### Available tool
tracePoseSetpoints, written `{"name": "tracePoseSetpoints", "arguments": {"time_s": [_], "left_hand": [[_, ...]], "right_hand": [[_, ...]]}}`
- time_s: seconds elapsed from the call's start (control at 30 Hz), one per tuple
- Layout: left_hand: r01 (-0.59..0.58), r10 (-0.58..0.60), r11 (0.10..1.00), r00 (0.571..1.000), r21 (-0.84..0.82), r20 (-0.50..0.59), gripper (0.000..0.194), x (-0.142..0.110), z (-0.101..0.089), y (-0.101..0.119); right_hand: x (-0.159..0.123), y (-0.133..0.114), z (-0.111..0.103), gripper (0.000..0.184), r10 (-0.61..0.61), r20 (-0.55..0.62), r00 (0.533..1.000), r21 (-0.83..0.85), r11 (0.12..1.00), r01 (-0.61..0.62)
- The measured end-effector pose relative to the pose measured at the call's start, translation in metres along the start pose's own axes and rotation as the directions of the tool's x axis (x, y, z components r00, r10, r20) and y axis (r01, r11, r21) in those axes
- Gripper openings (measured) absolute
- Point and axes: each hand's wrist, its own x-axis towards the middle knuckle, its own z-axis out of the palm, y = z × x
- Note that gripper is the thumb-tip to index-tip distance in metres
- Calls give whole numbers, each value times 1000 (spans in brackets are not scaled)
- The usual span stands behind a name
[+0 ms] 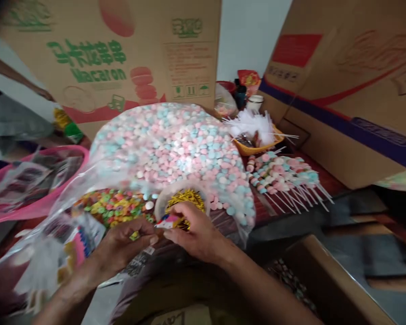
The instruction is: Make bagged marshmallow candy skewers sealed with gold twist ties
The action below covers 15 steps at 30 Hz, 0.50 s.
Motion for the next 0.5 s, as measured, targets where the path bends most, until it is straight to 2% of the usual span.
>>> {"name": "tracePoseSetpoints", "arguments": {"time_s": [0.03,0.07,0.1,0.17,0.23,0.3,0.37,0.43,0.5], "left_hand": [[-52,51,998,998,35,31,20,4,1,2],[-98,95,992,995,85,40,20,8,2,3],[-138,138,979,990,147,14,20,11,4,5],[-166,200,951,974,261,-109,19,16,11,7],[-97,173,952,953,290,-250,26,19,22,7],[-15,77,980,948,198,-309,25,22,35,8],[-30,58,994,958,102,-281,24,25,45,8],[-143,166,984,951,104,-262,21,27,50,7],[-243,285,954,917,175,-279,14,28,50,5]], "right_hand": [[1,2,-4,6,-46,32,998,-16,999,47],[2,3,-7,11,-81,31,996,-36,996,82],[2,6,-8,19,-101,-11,995,-63,993,100],[3,11,-8,27,-113,-162,980,-117,989,95],[1,15,-4,30,-123,-249,961,-140,986,90],[-1,18,1,33,-123,-270,955,-122,988,93],[-2,21,2,38,-52,-243,969,-61,997,38],[-2,26,-5,43,60,-190,980,-55,996,-72],[0,36,-26,47,167,-241,956,-178,961,-213]]}}
